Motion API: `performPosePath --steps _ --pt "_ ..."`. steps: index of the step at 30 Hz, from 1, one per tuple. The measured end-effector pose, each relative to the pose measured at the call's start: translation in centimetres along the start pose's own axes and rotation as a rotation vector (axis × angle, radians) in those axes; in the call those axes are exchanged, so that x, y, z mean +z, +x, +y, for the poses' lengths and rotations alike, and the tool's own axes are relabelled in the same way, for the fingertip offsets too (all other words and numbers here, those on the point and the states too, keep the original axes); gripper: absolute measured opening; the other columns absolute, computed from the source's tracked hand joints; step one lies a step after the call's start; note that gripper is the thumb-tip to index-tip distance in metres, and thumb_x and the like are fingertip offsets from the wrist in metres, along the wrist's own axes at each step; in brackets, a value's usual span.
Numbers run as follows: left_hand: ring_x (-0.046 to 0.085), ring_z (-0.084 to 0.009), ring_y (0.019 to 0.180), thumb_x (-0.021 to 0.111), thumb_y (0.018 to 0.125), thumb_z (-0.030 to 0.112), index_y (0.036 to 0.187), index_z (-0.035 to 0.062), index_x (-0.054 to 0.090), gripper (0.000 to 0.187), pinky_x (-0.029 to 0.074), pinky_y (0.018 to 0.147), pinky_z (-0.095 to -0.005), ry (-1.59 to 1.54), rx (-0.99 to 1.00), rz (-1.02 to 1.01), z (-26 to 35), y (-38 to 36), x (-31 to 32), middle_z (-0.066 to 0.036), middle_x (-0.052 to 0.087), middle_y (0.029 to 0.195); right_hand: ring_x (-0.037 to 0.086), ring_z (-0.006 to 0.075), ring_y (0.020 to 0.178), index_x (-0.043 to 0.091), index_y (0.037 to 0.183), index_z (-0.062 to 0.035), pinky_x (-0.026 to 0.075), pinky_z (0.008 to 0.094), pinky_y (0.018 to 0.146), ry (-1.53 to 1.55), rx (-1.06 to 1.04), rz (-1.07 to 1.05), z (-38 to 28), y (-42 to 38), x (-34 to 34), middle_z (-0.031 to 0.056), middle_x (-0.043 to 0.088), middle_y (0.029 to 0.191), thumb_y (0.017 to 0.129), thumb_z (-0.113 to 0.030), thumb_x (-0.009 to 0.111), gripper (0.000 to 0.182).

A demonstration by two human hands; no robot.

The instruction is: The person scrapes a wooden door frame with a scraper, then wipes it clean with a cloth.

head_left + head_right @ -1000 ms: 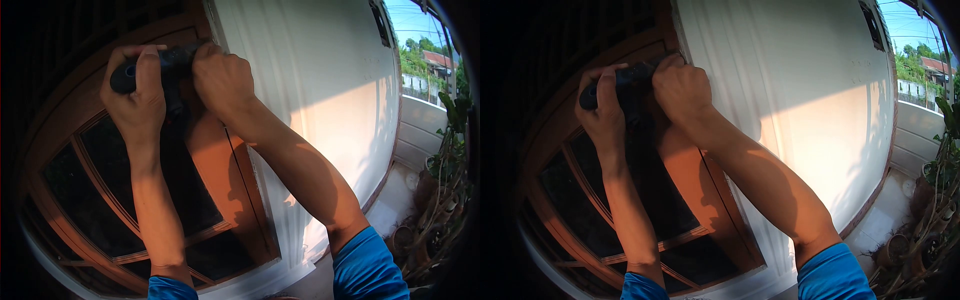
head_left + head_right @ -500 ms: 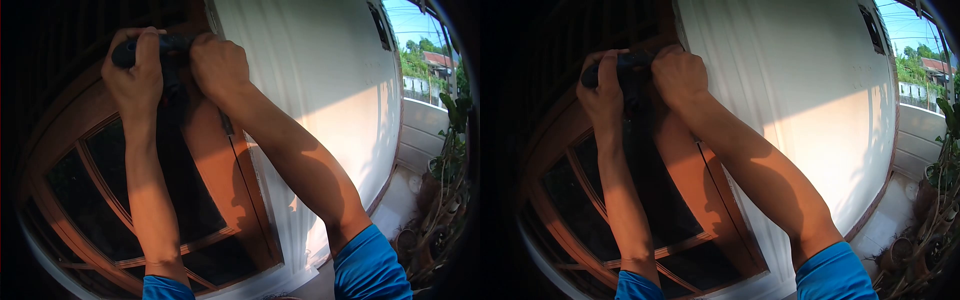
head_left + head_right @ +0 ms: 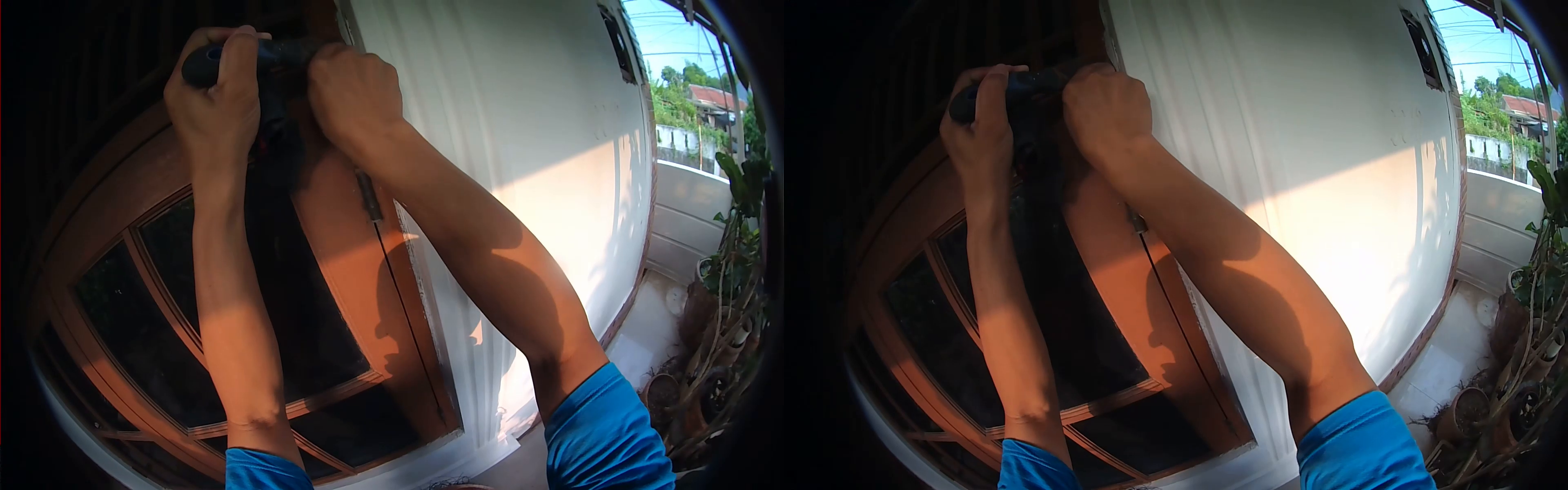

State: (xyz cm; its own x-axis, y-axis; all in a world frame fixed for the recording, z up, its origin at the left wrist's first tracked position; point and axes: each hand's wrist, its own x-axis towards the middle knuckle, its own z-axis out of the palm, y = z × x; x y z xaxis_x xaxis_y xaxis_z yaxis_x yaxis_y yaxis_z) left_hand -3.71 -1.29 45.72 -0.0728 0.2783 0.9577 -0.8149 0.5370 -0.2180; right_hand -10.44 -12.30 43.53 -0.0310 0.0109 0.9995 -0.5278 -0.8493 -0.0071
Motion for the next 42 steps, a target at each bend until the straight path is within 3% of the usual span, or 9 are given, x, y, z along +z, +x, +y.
performPosePath --steps 2,5,13,20,23,29,32,35,42 --pt "0.063 -0.009 0.074 0.064 0.09 0.018 0.086 -0.0016 0.069 0.021 0.049 0.07 -0.0241 0.017 0.025 0.012 -1.1 2.6 0.4 -0.006 0.073 0.081 0.073 0.0303 0.082 0.074 0.087 -0.0033 0.059 0.0386 0.067 -0.001 -0.039 0.062 0.3 2.2 0.2 0.0144 0.071 0.088 0.084 -0.014 0.063 0.016" --pt "0.069 -0.0171 0.091 0.062 0.093 0.017 0.094 -0.0042 0.068 0.022 0.051 0.086 -0.0269 0.029 -0.045 -0.037 -1.8 5.6 0.4 -0.014 0.074 0.094 0.073 0.0318 0.082 0.074 0.085 -0.0039 0.059 0.0398 0.068 0.053 -0.017 0.041 0.1 4.4 0.1 0.015 0.072 0.089 0.084 -0.014 0.063 0.015" --pt "0.068 -0.0152 0.09 0.063 0.092 0.019 0.093 -0.0021 0.07 0.022 0.05 0.084 -0.0269 0.161 0.047 -0.112 0.1 1.8 -0.5 -0.011 0.074 0.091 0.073 0.0313 0.083 0.073 0.088 -0.0005 0.059 0.0399 0.069 0.062 0.038 0.045 -0.2 0.7 0.3 0.0173 0.072 0.089 0.084 -0.013 0.061 0.017" --pt "0.066 -0.0141 0.089 0.062 0.093 0.02 0.093 -0.0016 0.069 0.022 0.049 0.084 -0.0259 0.16 0.018 -0.137 -0.5 4.6 -0.4 -0.01 0.074 0.092 0.073 0.0325 0.077 0.069 0.092 0.0042 0.059 0.0388 0.062 0.097 -0.02 0.081 0.0 2.5 0.5 0.0204 0.07 0.084 0.083 -0.012 0.062 0.02" --pt "0.061 -0.0071 0.071 0.064 0.09 0.017 0.086 -0.0015 0.068 0.02 0.048 0.066 -0.0239 0.081 0.056 -0.142 0.6 2.0 -0.6 -0.005 0.072 0.079 0.073 0.0323 0.08 0.069 0.095 0.0049 0.059 0.0389 0.065 0.091 0.033 0.004 -0.4 -0.5 -0.1 0.0199 0.07 0.084 0.083 -0.012 0.062 0.022" --pt "0.062 -0.0076 0.073 0.065 0.09 0.017 0.087 -0.0017 0.067 0.019 0.049 0.069 -0.0239 0.059 0.055 -0.058 -0.5 3.7 0.0 -0.006 0.072 0.08 0.073 0.0318 0.084 0.069 0.096 0.0052 0.06 0.04 0.068 0.087 0.021 0.051 -0.3 2.8 0.7 0.0195 0.071 0.085 0.083 -0.012 0.062 0.022" --pt "0.066 -0.0141 0.087 0.061 0.092 0.016 0.092 -0.0018 0.069 0.02 0.049 0.083 -0.0273 0.144 0.044 -0.092 -1.4 6.1 0.0 -0.008 0.074 0.09 0.073 0.0313 0.084 0.069 0.097 0.0056 0.06 0.0402 0.068 0.091 0.02 0.007 -0.3 4.5 0.2 0.0201 0.071 0.087 0.084 -0.012 0.062 0.023" --pt "0.064 -0.009 0.075 0.065 0.091 0.017 0.087 -0.0017 0.067 0.019 0.05 0.07 -0.0246 0.129 0.12 -0.117 -0.4 3.7 0.2 -0.007 0.073 0.082 0.073 0.0309 0.084 0.07 0.094 0.0028 0.06 0.0398 0.068 0.143 0.023 -0.011 0.1 2.4 -0.3 0.0195 0.071 0.089 0.085 -0.013 0.061 0.02" --pt "0.065 -0.0117 0.077 0.065 0.091 0.019 0.086 -0.0024 0.067 0.022 0.051 0.072 -0.0258 0.023 0.072 -0.063 -0.7 3.1 0.5 -0.008 0.073 0.083 0.073 0.0303 0.084 0.073 0.09 -0.0018 0.06 0.039 0.068 0.077 0.056 0.031 0.0 2.4 0.3 0.018 0.071 0.091 0.086 -0.013 0.061 0.017"
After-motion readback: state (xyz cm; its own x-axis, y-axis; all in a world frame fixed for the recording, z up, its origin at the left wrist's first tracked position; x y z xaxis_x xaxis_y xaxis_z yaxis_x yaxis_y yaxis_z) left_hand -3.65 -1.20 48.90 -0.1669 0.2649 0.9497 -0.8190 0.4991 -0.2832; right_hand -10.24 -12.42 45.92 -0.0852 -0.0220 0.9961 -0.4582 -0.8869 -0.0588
